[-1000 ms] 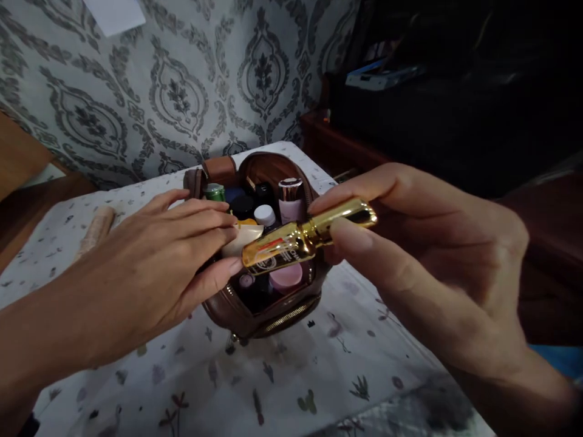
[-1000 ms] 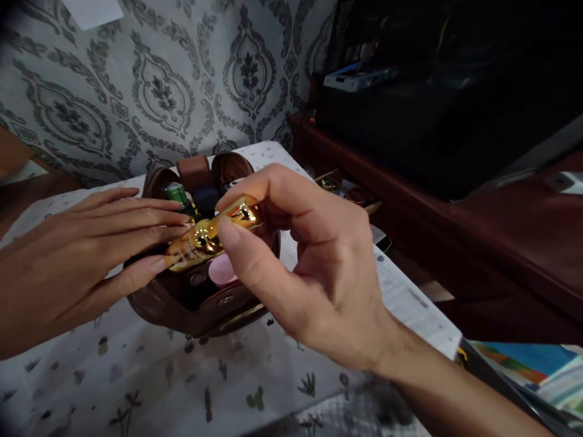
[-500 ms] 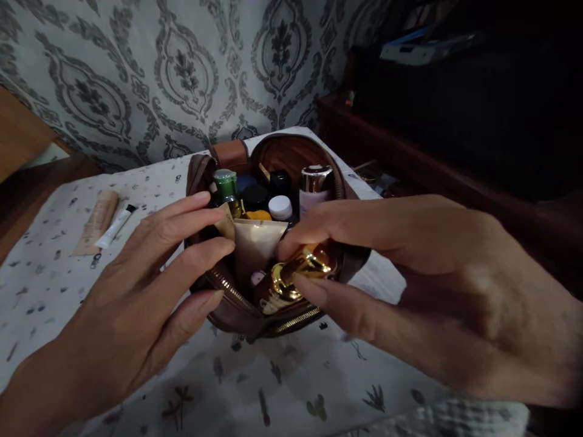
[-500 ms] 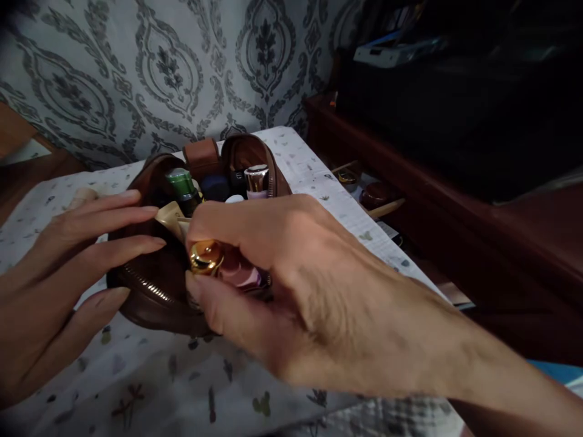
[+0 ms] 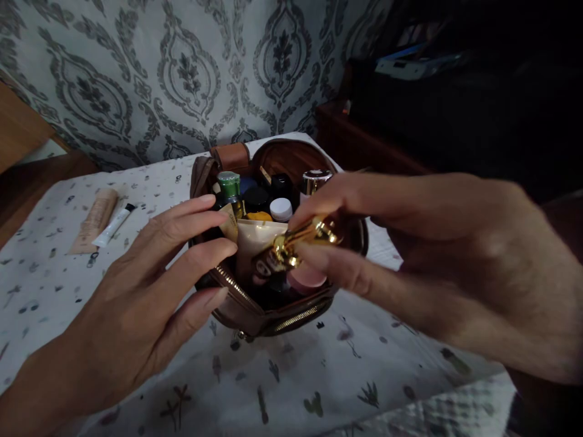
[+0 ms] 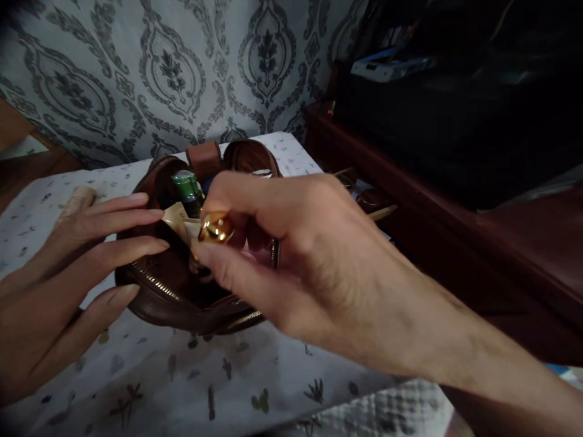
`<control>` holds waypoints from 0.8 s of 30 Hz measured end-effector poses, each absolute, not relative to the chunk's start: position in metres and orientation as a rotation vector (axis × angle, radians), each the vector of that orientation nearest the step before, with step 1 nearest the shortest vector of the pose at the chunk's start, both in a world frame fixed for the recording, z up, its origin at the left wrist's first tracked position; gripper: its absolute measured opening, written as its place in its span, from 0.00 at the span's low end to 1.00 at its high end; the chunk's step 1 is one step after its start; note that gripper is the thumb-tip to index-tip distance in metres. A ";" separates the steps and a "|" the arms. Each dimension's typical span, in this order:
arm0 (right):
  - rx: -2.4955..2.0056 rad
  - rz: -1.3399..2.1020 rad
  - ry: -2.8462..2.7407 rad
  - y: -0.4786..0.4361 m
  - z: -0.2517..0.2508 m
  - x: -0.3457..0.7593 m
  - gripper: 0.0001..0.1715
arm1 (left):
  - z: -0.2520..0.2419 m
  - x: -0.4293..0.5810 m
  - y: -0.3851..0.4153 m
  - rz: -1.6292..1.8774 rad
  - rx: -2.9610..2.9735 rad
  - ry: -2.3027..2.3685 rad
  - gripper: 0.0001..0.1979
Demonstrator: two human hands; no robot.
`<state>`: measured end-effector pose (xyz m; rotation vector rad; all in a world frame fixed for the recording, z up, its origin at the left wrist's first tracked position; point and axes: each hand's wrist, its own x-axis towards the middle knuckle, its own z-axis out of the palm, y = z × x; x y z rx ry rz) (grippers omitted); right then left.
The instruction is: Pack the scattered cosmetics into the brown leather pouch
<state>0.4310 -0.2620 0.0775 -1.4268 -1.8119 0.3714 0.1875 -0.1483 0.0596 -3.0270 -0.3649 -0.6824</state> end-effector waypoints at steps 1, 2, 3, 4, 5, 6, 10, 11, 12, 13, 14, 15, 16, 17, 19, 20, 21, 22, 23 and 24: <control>-1.410 0.377 -1.731 -0.262 0.077 0.431 0.05 | 0.059 0.188 -0.148 -0.686 -3.025 -0.357 0.16; -1.398 0.384 -1.637 -0.262 0.077 0.430 0.05 | 0.059 0.188 -0.148 -0.686 -3.025 -0.356 0.16; -1.389 0.392 -1.539 -0.261 0.077 0.430 0.07 | 0.059 0.188 -0.148 -0.689 -3.024 -0.358 0.16; -1.377 0.404 -1.438 -0.261 0.076 0.429 0.10 | 0.059 0.189 -0.148 -0.690 -3.023 -0.362 0.16; -1.355 0.424 -1.340 -0.260 0.075 0.428 0.14 | 0.059 0.189 -0.148 -0.689 -3.023 -0.370 0.16; -1.318 0.460 -1.240 -0.258 0.075 0.427 0.17 | 0.059 0.190 -0.148 -0.686 -3.024 -0.377 0.16; -1.130 0.753 -0.916 -0.251 0.074 0.425 0.22 | 0.063 0.194 -0.149 -0.662 -3.038 -0.303 0.18; -1.106 0.835 -0.882 -0.250 0.074 0.424 0.24 | 0.065 0.194 -0.150 -0.643 -3.046 -0.266 0.18; -1.098 0.906 -0.865 -0.249 0.075 0.425 0.26 | 0.067 0.195 -0.150 -0.611 -3.056 -0.225 0.19; -1.103 0.958 -0.859 -0.248 0.076 0.425 0.28 | 0.069 0.197 -0.150 -0.570 -3.067 -0.188 0.19; -1.112 0.991 -0.863 -0.248 0.077 0.425 0.30 | 0.072 0.198 -0.150 -0.525 -3.079 -0.155 0.19; -1.122 1.007 -0.871 -0.248 0.077 0.425 0.31 | 0.074 0.201 -0.150 -0.488 -3.089 -0.125 0.18; -1.129 1.011 -0.881 -0.249 0.078 0.425 0.31 | 0.076 0.204 -0.150 -0.462 -3.098 -0.098 0.18; -1.133 1.005 -0.894 -0.250 0.078 0.425 0.30 | 0.078 0.208 -0.150 -0.445 -3.104 -0.078 0.17; -1.143 0.975 -0.926 -0.253 0.078 0.424 0.24 | 0.083 0.219 -0.148 -0.434 -3.106 -0.056 0.15; -1.152 0.960 -0.943 -0.255 0.078 0.425 0.19 | 0.085 0.225 -0.146 -0.430 -3.102 -0.057 0.15; -1.167 0.948 -0.955 -0.257 0.078 0.425 0.13 | 0.087 0.232 -0.144 -0.421 -3.097 -0.068 0.16; -1.187 0.940 -0.967 -0.259 0.078 0.426 0.10 | 0.089 0.238 -0.143 -0.400 -3.093 -0.092 0.17; -1.208 0.931 -0.983 -0.261 0.078 0.427 0.11 | 0.091 0.244 -0.141 -0.368 -3.091 -0.127 0.17; -1.225 0.921 -1.003 -0.263 0.079 0.428 0.14 | 0.094 0.250 -0.140 -0.319 -3.092 -0.168 0.18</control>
